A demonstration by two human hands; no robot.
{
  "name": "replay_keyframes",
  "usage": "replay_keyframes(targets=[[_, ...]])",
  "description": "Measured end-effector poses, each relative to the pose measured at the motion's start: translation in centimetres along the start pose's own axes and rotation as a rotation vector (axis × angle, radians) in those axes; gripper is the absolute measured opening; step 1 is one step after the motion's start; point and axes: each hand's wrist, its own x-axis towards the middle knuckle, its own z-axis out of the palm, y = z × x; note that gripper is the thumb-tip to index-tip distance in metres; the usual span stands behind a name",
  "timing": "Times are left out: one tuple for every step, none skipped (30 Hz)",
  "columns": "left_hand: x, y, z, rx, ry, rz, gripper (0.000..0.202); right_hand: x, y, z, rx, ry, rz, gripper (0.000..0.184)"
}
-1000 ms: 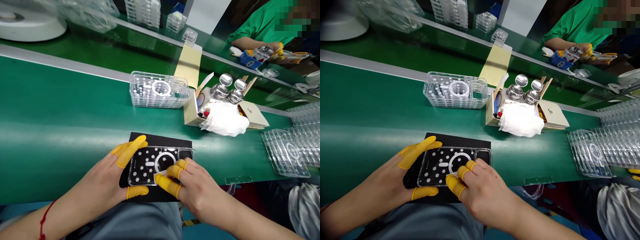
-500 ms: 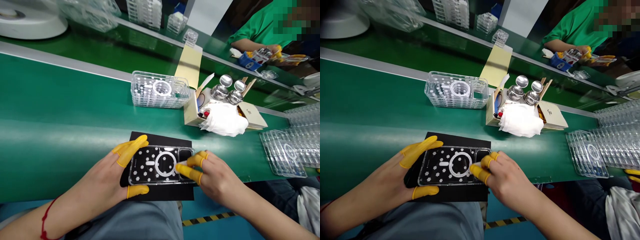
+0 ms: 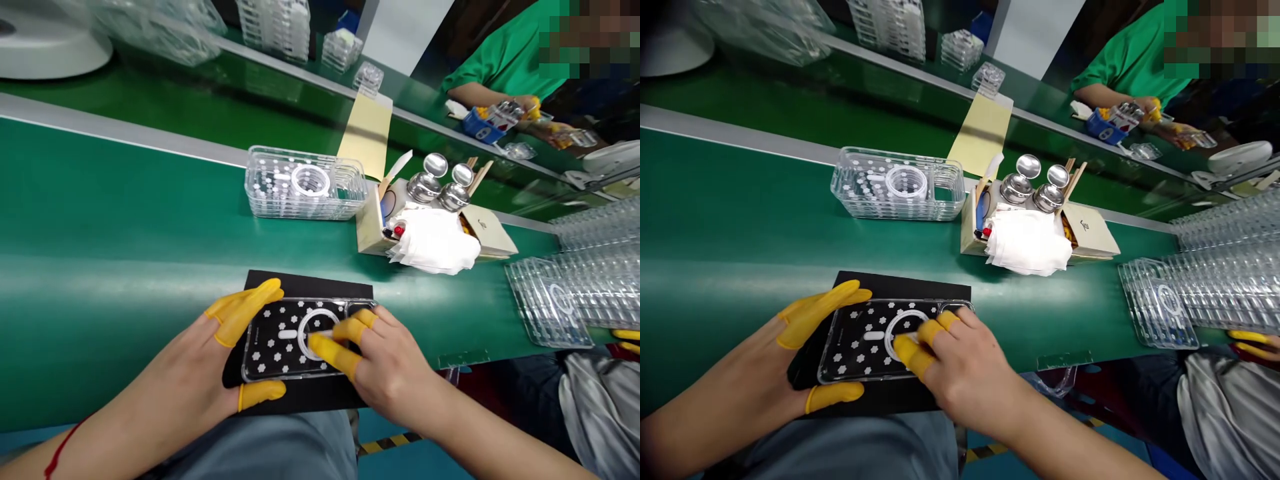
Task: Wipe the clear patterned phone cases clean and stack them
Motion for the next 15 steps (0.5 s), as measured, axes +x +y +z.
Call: replay_keyframes(targets=[[0.0, -0.1, 0.0, 0.007, 0.001, 0.001, 0.085, 0.6, 0.1, 0.5, -0.050, 0.028, 0.028, 0.035], [0.1, -0.1, 0.0, 0.007, -0.001, -0.004, 0.086, 1.0, 0.4, 0.9, -0.105, 0.047, 0.056, 0.035], [0.1, -0.2, 0.0, 0.001, -0.006, -0.012, 0.086, 1.1, 0.9, 1.1, -0.158, 0.063, 0.078, 0.034], [0.1, -0.2, 0.0, -0.005, -0.008, -0.022, 0.086, 1.0, 1.4, 1.1, -0.199, 0.073, 0.093, 0.035], [0.1, -0.3, 0.0, -0.011, -0.013, -0.031, 0.086, 0.6, 1.9, 0.9, -0.216, 0.076, 0.100, 0.036], [0.0, -0.3, 0.0, -0.015, -0.021, -0.043, 0.086, 0.0, 2.4, 0.6, -0.208, 0.075, 0.106, 0.036], [0.0, -0.3, 0.0, -0.014, -0.025, -0.056, 0.086, -0.6, 2.6, 0.2, -0.174, 0.063, 0.108, 0.035], [-0.1, -0.3, 0.0, -0.008, -0.036, -0.068, 0.086, -1.2, 2.6, -0.2, -0.118, 0.040, 0.103, 0.033], [-0.2, -0.3, 0.0, 0.000, -0.050, -0.081, 0.086, -1.8, 2.4, -0.6, -0.053, 0.017, 0.095, 0.032], [-0.3, -0.3, 0.0, 0.009, -0.066, -0.091, 0.085, -2.2, 2.1, -1.0, 0.007, -0.009, 0.082, 0.031], [-0.4, -0.2, -0.1, 0.017, -0.081, -0.095, 0.085, -2.6, 1.7, -1.3, 0.051, -0.032, 0.066, 0.032], [-0.4, -0.2, -0.1, 0.022, -0.092, -0.095, 0.085, -2.7, 1.4, -1.5, 0.077, -0.050, 0.047, 0.035], [-0.5, -0.2, -0.1, 0.023, -0.100, -0.093, 0.084, -2.7, 1.2, -1.7, 0.088, -0.064, 0.028, 0.037], [-0.4, -0.2, -0.1, 0.020, -0.102, -0.092, 0.084, -2.6, 1.1, -1.7, 0.085, -0.076, 0.013, 0.038], [-0.4, -0.1, -0.2, 0.013, -0.097, -0.090, 0.084, -2.3, 1.3, -1.7, 0.071, -0.076, 0.001, 0.038]])
